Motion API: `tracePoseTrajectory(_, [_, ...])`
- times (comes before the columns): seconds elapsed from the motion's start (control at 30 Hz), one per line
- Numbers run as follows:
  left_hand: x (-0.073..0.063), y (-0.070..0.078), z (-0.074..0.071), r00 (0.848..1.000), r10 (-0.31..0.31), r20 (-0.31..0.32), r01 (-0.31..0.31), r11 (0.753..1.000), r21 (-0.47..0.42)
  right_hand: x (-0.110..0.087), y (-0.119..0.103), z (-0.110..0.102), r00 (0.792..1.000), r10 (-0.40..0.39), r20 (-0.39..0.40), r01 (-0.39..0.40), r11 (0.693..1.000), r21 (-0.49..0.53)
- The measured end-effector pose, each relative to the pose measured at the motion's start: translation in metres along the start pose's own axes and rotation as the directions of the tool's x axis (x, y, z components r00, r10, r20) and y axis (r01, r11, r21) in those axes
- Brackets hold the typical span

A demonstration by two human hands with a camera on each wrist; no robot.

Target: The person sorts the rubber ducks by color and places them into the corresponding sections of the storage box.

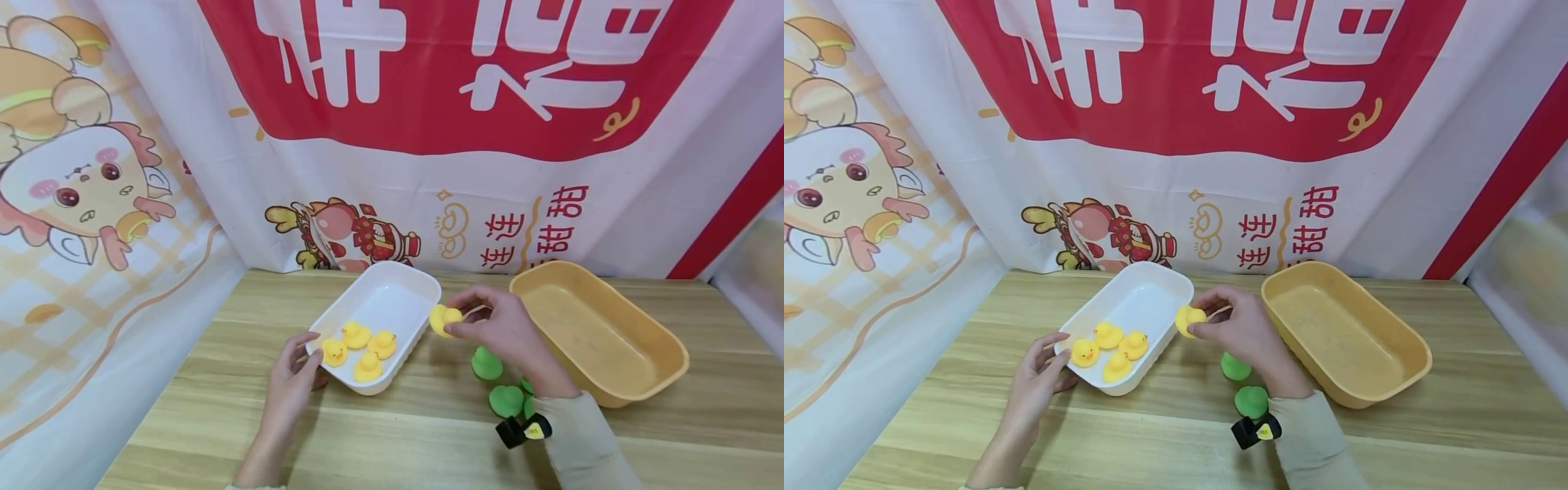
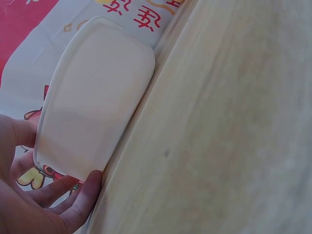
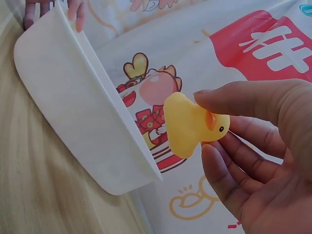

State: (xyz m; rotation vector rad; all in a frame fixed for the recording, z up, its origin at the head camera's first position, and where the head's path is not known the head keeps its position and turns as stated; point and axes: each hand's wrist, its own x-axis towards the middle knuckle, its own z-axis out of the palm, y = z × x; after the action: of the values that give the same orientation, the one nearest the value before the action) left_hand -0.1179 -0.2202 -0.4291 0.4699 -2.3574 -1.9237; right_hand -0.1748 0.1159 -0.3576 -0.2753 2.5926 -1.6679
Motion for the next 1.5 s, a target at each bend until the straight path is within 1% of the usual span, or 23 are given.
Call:
tracePoseTrajectory(0.1, [0.000, -0.001, 0.000, 1.000, -0.004, -0.004, 0.004, 1.000, 0.000, 0.006, -0.005, 0.002, 1.000, -0.023, -0.015, 0.023, 1.000, -0.012])
tracePoseTrajectory(0.2, [0.001, -0.001, -0.001, 1.000, -0.007, -0.006, 0.007, 1.000, 0.001, 0.015, -0.011, 0.005, 0.998, -0.062, -0.003, 0.062, 0.998, -0.031])
tracePoseTrajectory(0.37, [0.001, -0.001, 0.000, 1.000, -0.005, -0.003, 0.005, 1.000, -0.004, 0.036, -0.017, 0.015, 0.991, -0.109, 0.076, 0.115, 0.990, -0.075])
tracePoseTrajectory(0.47, [0.001, -0.001, 0.001, 1.000, -0.006, 0.009, 0.006, 1.000, -0.006, 0.047, -0.017, 0.022, 0.986, -0.127, 0.104, 0.140, 0.982, -0.130])
tracePoseTrajectory(0.6, [0.002, 0.002, 0.001, 1.000, -0.005, 0.014, 0.005, 1.000, -0.002, 0.066, -0.020, 0.036, 0.982, -0.127, 0.140, 0.154, 0.968, -0.200])
tracePoseTrajectory(0.73, [0.003, 0.004, 0.000, 1.000, 0.001, 0.010, -0.001, 1.000, 0.000, 0.087, -0.019, 0.051, 0.972, -0.118, 0.204, 0.168, 0.952, -0.254])
tracePoseTrajectory(0.8, [0.003, 0.003, 0.000, 1.000, 0.001, 0.009, -0.001, 1.000, -0.002, 0.097, -0.014, 0.059, 0.969, -0.085, 0.231, 0.148, 0.951, -0.272])
tracePoseTrajectory(0.9, [0.002, 0.002, 0.001, 1.000, 0.000, 0.009, 0.000, 1.000, -0.009, 0.108, -0.007, 0.069, 0.969, -0.023, 0.247, 0.098, 0.950, -0.295])
tracePoseTrajectory(0.97, [0.001, 0.001, 0.001, 1.000, -0.006, 0.006, 0.006, 1.000, -0.012, 0.112, -0.004, 0.075, 0.969, 0.001, 0.249, 0.080, 0.946, -0.313])
tracePoseTrajectory(1.07, [0.001, 0.001, 0.001, 1.000, -0.012, 0.004, 0.012, 1.000, -0.013, 0.113, -0.003, 0.082, 0.971, 0.014, 0.239, 0.073, 0.934, -0.349])
tracePoseTrajectory(1.2, [0.002, 0.002, -0.001, 1.000, -0.012, 0.003, 0.012, 1.000, -0.011, 0.112, -0.003, 0.086, 0.973, 0.030, 0.230, 0.071, 0.905, -0.419])
tracePoseTrajectory(1.33, [0.002, 0.002, -0.002, 1.000, -0.013, 0.003, 0.013, 1.000, -0.009, 0.112, -0.001, 0.088, 0.973, 0.018, 0.232, 0.096, 0.877, -0.470])
tracePoseTrajectory(1.43, [0.002, 0.001, -0.003, 1.000, -0.011, 0.004, 0.011, 1.000, -0.004, 0.113, 0.001, 0.088, 0.970, 0.006, 0.241, 0.114, 0.870, -0.479])
tracePoseTrajectory(1.5, [0.002, 0.001, -0.004, 1.000, -0.009, 0.006, 0.009, 1.000, -0.002, 0.113, 0.001, 0.088, 0.969, 0.005, 0.246, 0.116, 0.872, -0.475])
